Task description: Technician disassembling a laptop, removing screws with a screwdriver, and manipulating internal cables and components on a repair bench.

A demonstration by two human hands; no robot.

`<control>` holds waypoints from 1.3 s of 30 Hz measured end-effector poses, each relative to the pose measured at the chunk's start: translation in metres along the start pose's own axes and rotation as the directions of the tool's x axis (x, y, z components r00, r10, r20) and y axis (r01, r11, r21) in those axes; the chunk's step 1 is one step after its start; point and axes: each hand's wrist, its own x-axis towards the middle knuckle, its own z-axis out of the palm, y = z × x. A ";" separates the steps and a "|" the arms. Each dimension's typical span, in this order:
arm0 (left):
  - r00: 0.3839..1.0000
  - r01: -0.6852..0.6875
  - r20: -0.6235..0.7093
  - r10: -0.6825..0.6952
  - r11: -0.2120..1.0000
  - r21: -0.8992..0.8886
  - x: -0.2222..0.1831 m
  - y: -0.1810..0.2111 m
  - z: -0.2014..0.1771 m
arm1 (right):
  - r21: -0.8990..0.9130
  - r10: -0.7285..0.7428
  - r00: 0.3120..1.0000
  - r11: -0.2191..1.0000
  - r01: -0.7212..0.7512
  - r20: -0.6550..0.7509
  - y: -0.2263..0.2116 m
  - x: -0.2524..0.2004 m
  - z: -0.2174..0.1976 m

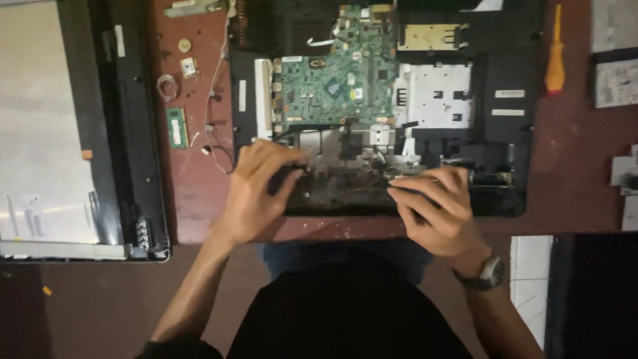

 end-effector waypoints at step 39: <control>0.992 0.082 -0.099 -0.075 0.994 0.067 -0.041 -0.002 0.019 | -0.046 0.020 0.951 0.999 -0.006 0.308 -0.012 -0.009 0.020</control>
